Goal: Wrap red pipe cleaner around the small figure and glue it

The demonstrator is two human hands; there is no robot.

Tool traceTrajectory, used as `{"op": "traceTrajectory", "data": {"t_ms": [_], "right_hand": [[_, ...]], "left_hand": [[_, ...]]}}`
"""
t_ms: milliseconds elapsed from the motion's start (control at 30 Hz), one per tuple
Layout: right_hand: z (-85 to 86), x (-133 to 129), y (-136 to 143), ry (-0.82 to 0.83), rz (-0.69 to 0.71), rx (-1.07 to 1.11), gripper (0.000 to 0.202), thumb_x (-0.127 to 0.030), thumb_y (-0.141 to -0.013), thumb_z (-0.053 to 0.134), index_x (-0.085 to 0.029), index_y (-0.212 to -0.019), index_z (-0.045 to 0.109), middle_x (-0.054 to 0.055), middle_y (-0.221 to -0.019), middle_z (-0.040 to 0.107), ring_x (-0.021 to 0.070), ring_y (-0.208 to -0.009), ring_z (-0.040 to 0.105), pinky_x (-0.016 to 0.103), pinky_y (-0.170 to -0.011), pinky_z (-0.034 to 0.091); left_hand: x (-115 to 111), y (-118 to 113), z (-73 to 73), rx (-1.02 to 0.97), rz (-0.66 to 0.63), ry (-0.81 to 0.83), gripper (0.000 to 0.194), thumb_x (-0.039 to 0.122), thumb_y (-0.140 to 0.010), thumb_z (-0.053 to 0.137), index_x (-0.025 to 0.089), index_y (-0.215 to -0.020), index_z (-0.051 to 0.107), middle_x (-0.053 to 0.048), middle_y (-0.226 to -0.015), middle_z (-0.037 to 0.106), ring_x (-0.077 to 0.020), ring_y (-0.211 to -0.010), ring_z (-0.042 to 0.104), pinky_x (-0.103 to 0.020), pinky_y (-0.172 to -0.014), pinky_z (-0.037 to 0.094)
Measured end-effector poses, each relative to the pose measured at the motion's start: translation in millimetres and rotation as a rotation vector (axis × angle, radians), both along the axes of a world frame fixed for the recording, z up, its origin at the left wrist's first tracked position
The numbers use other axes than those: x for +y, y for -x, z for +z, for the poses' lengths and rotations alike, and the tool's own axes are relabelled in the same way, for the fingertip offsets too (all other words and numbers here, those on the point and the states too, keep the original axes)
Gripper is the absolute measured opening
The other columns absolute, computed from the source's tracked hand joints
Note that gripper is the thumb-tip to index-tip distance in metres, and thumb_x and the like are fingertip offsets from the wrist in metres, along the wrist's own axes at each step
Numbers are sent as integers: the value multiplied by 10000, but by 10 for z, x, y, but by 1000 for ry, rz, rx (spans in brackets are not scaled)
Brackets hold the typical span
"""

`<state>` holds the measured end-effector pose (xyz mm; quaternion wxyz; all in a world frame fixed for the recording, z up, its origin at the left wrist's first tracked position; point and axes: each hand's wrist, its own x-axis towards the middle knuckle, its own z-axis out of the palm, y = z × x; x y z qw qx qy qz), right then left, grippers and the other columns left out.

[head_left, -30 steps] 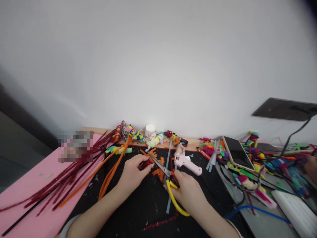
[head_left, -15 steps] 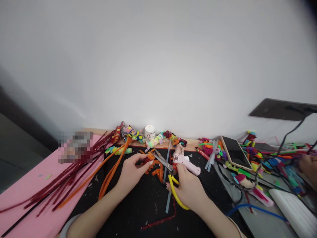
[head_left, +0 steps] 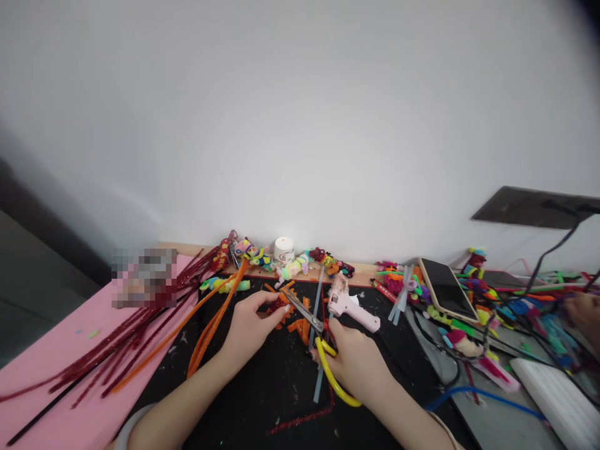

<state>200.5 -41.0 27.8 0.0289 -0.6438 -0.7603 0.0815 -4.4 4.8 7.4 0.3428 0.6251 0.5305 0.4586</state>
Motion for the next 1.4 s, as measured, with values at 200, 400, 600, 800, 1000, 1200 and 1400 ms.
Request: {"op": "traceTrajectory", "data": {"t_ms": [200, 400, 600, 800, 1000, 1200, 1400], "right_hand": [[-20, 2, 18, 32, -22, -43, 336, -517, -759, 646, -203, -836, 553, 54, -724, 699, 261, -651, 677, 254, -489, 284], [-36, 1, -15, -3, -21, 30, 280, -471, -802, 599, -201, -826, 529, 42, -738, 681, 245, -664, 663, 261, -505, 293], [-56, -16, 2, -17, -41, 84, 361, -457, -730, 653, -201, -916, 482, 44, -860, 659, 240, -717, 649, 264, -536, 310], [-44, -55, 12, -13, -17, 82, 327, -459, -757, 624, -203, -915, 495, 52, -883, 648, 240, -726, 646, 267, -545, 312], [-29, -59, 24, -28, -10, 76, 284, -481, -781, 613, -215, -824, 522, 20, -780, 653, 225, -678, 647, 260, -515, 269], [-65, -58, 48, -22, -35, -16, 326, -521, -757, 634, -207, -761, 546, 34, -681, 670, 245, -610, 651, 265, -484, 203], [-71, -27, 37, -44, -36, 104, 246, -421, -787, 618, -203, -746, 511, 19, -666, 641, 216, -623, 633, 249, -499, 261]], "left_hand": [[-9, -4, 5, 6, 0, 13, 155, 293, -737, 657, 156, -808, 675, -34, -796, 681, -179, -736, 635, -261, -643, 535], [4, -7, 9, -13, 4, 16, 166, 298, -738, 656, 151, -812, 665, -42, -817, 681, -183, -762, 638, -273, -677, 542], [13, -2, 19, 22, 13, -12, 130, 274, -741, 648, 158, -799, 658, -32, -797, 679, -175, -742, 631, -269, -664, 543], [4, 5, -25, 113, -20, -115, 60, 221, -751, 634, 162, -761, 628, -15, -762, 642, -145, -688, 601, -223, -587, 522], [-5, 20, -56, 186, -27, -194, 39, 196, -758, 630, 165, -782, 627, -20, -801, 647, -144, -716, 608, -217, -598, 516], [-10, 20, -68, 205, -33, -174, 72, 218, -761, 637, 165, -810, 645, -25, -796, 656, -154, -708, 618, -231, -583, 519], [8, 14, -45, 153, -13, -156, 95, 243, -769, 629, 169, -824, 649, -31, -823, 666, -162, -730, 630, -237, -595, 540]]}}
